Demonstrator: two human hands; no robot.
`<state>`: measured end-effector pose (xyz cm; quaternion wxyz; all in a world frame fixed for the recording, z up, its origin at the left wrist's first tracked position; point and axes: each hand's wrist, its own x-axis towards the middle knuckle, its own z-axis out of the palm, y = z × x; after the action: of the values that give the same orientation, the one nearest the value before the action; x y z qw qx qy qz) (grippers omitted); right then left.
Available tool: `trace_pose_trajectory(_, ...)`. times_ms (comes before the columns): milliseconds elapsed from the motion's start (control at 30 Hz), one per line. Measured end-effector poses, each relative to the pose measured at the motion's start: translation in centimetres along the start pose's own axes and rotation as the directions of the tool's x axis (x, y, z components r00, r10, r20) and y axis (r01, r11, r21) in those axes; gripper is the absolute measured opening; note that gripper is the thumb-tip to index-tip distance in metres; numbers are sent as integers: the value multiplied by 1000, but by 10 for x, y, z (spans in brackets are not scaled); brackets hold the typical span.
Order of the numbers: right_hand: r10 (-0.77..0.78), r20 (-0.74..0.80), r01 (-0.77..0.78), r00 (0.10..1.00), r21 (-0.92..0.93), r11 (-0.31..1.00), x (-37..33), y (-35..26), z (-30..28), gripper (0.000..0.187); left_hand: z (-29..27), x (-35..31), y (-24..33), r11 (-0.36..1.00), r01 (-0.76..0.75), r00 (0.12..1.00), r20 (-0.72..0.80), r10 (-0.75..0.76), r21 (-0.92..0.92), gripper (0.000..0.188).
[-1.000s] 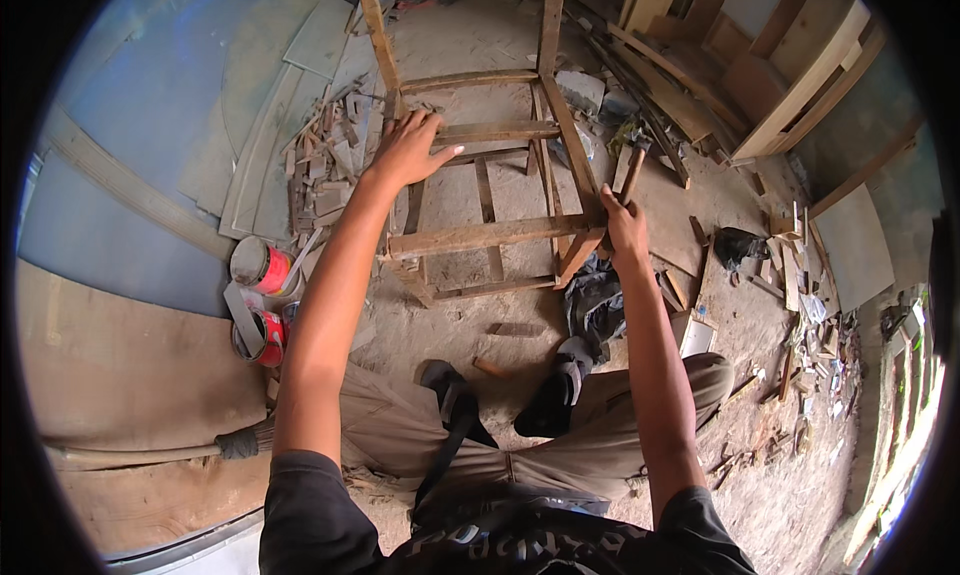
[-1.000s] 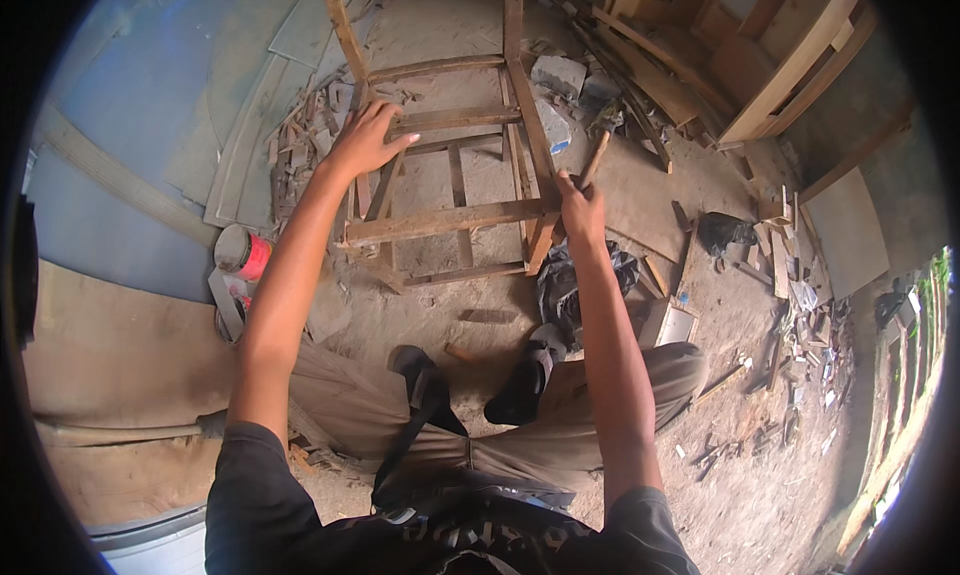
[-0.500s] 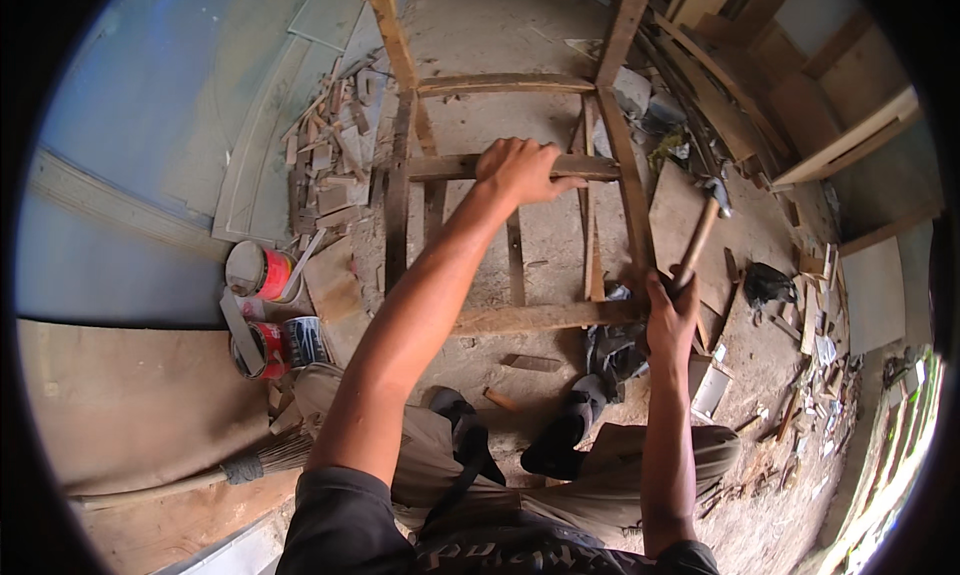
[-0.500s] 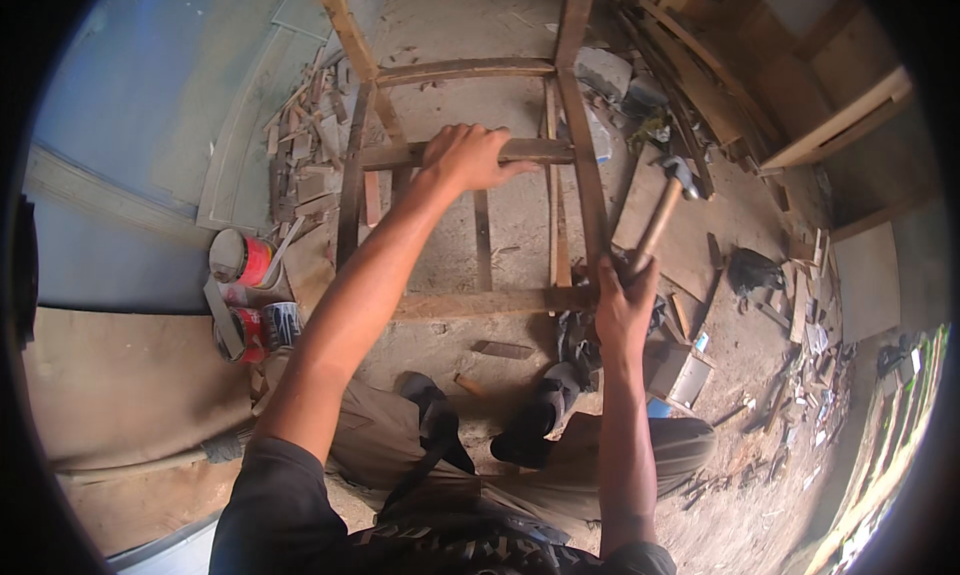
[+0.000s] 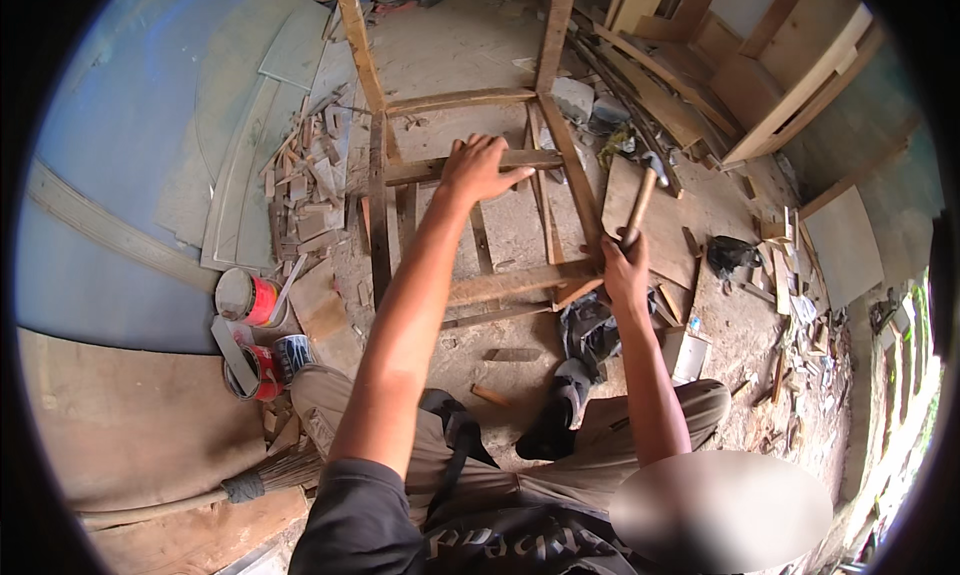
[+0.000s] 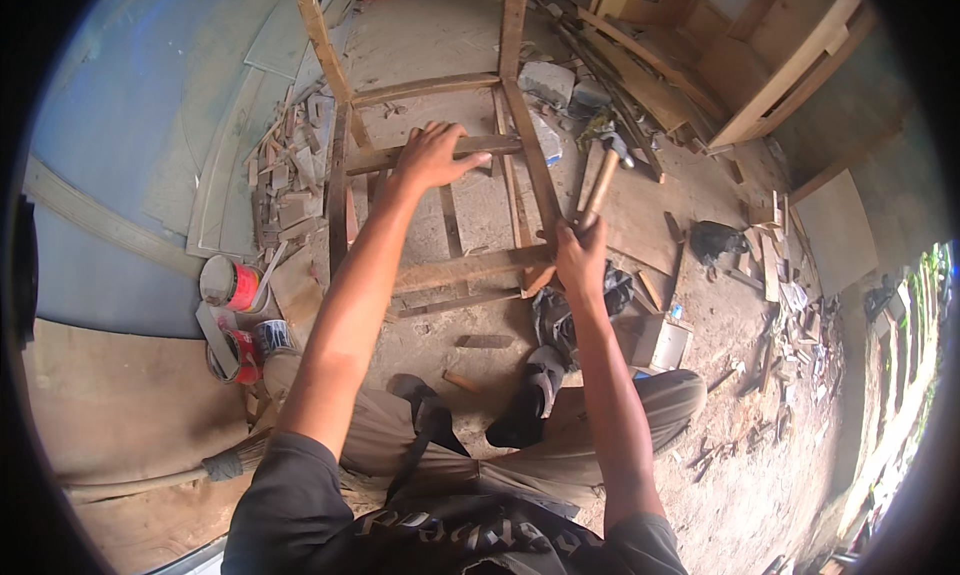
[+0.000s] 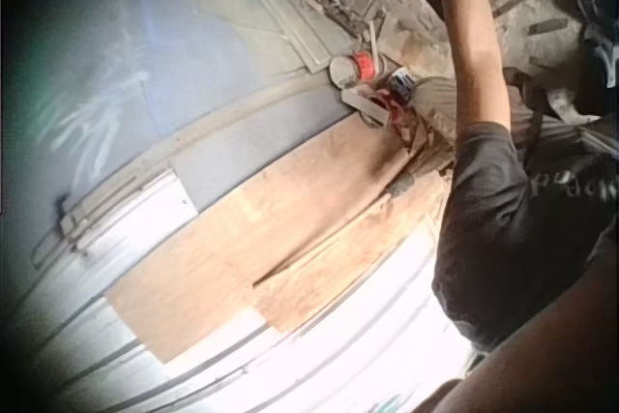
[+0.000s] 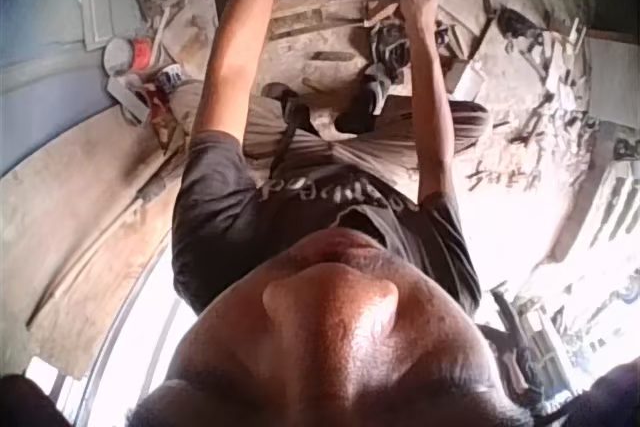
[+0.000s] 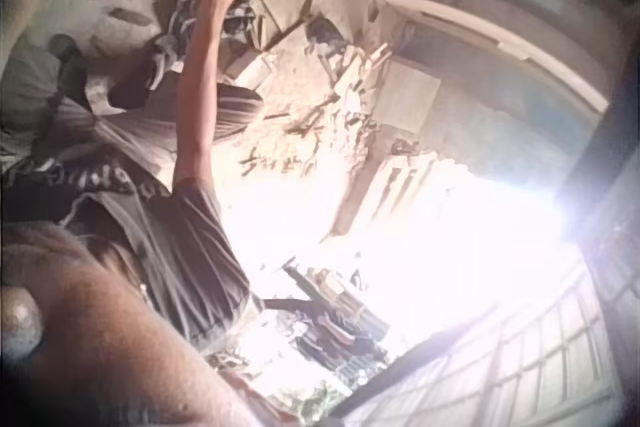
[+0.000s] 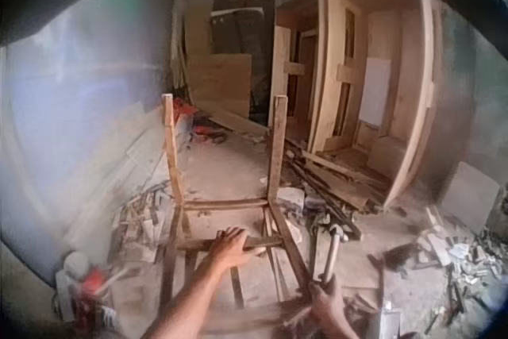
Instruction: The person is dismantling a wooden frame using a hammer and a saw. They repeatedly strike the frame with the hammer to separate pieces and use the saw to cut smaller sections.
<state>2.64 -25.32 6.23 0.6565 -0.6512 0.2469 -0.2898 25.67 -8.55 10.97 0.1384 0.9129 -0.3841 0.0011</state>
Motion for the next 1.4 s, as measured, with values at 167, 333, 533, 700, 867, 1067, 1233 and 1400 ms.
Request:
trace_pose_trajectory(167, 62, 73, -58, 995, -56, 997, 8, -3, -11, 23, -15, -73, -27, 992, 19, 910, -409, -69, -126, 63)
trace_pose_trajectory(333, 49, 98, -52, 994, 26, 998, 7, 3, -10, 33, -20, -150, -77, 836, 479, 738, -393, -549, -268, 64)
trace_pose_trajectory(533, 185, 26, -185, 982, -26, 982, -11, 0, -19, 36, -2, -183, -94, 616, 444, 785, -50, -618, -651, 71)
trace_pose_trajectory(700, 125, -244, -158, 962, -118, 980, -51, 82, -65, 29, -7, -222, -60, 760, 374, 817, -199, -541, -531, 66)
trace_pose_trajectory(867, 540, -246, -578, 805, -119, 807, -86, 148, -139, 22, -31, -204, -12, 961, 217, 788, -550, -277, -172, 55)
trace_pose_trajectory(1067, 499, -229, -536, 836, -146, 831, -100, 184, -144, 27, -14, -104, 36, 998, -31, 887, -458, 56, 62, 54)
trace_pose_trajectory(1233, 522, -158, -545, 838, -231, 806, -101, 171, -127, 26, 9, -27, 51, 968, -92, 958, -245, 150, 235, 62)
trace_pose_trajectory(1400, 575, -194, -607, 795, -238, 758, -94, 188, -137, 28, 22, 21, 54, 953, -14, 989, -136, 58, 303, 64)
